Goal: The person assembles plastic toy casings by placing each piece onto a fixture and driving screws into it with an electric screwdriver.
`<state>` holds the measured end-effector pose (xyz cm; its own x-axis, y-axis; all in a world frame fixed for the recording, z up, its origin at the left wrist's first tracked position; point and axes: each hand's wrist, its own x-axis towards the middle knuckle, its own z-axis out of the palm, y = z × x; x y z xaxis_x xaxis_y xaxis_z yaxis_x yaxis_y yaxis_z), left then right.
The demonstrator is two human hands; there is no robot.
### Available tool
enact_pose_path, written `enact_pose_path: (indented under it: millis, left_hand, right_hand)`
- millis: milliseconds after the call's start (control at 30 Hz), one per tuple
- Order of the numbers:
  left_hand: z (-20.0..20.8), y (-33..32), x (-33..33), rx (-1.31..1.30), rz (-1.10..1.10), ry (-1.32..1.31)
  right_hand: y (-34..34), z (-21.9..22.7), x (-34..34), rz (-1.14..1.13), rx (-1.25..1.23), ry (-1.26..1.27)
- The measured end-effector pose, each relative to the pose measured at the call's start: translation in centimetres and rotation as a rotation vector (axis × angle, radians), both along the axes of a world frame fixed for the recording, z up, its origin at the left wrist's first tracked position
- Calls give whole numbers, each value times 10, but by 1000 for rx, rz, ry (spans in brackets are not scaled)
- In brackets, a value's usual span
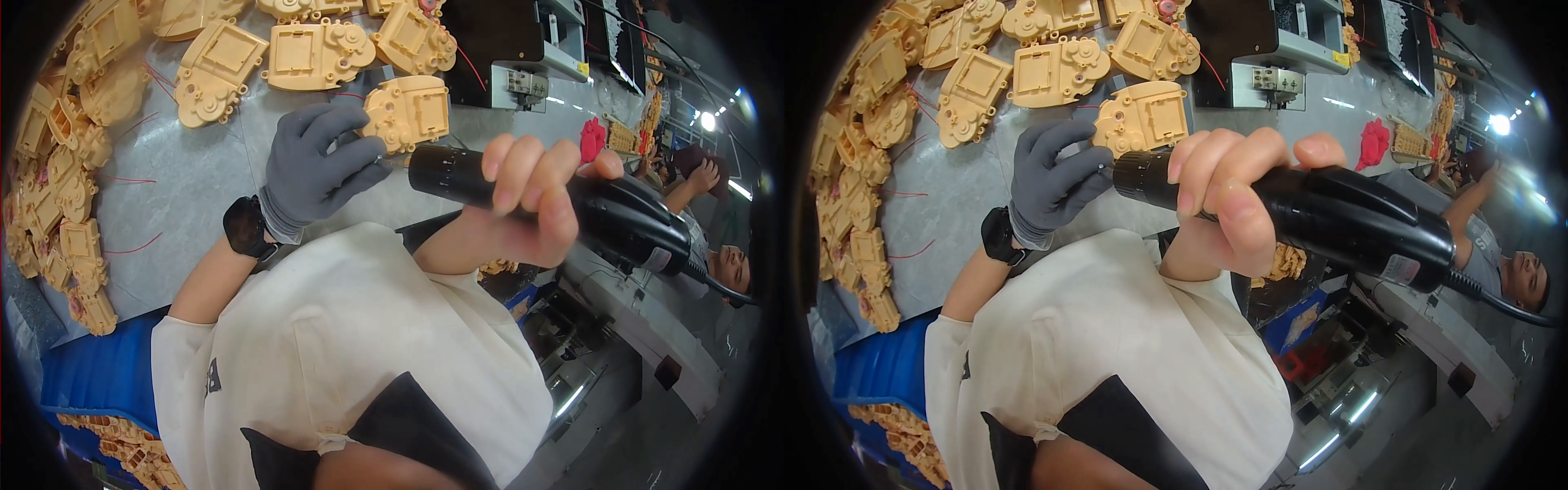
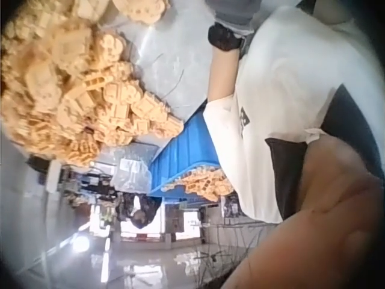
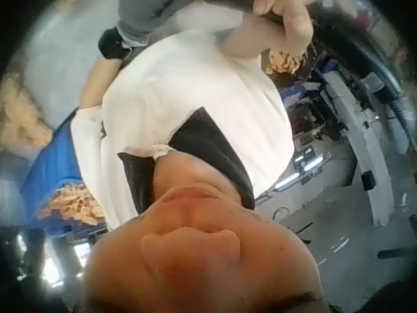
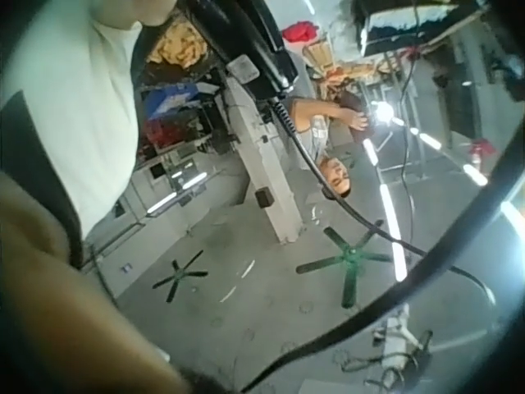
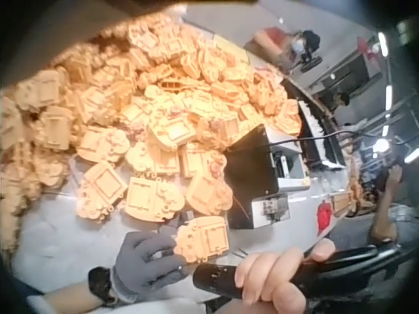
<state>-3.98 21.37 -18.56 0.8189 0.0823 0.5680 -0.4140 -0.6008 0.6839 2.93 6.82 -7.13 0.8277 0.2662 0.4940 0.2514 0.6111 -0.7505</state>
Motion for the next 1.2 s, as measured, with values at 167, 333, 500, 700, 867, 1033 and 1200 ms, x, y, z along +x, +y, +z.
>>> enact_pose_path:
  millis: [167,333,500,700,867,1033,1200]
  left_hand:
    - [-1,-1,-1,24,17,0]
    - [-1,-1,1,10,11,0]
    - [-3,0,0,21,30,0]
    - [2,-2,3,22,4,2]
    - [-1,1,1,23,13,14]
    - [0,-1,1,36,-2,23]
    - [0,-1,1,31,-6,20]
  right_hand:
    - [-1,-3,1,0,24,-11]
    - [-4,-1,3,-11,6,-21]
    - [-2,-6,3,11,15,2]
    - [-3,-3,1,-5,17,9]
    - [1,-5,3,17,2,23]
    - [1,-2,2,14,-10,25]
    - [3,-3,3,35,-40,-14]
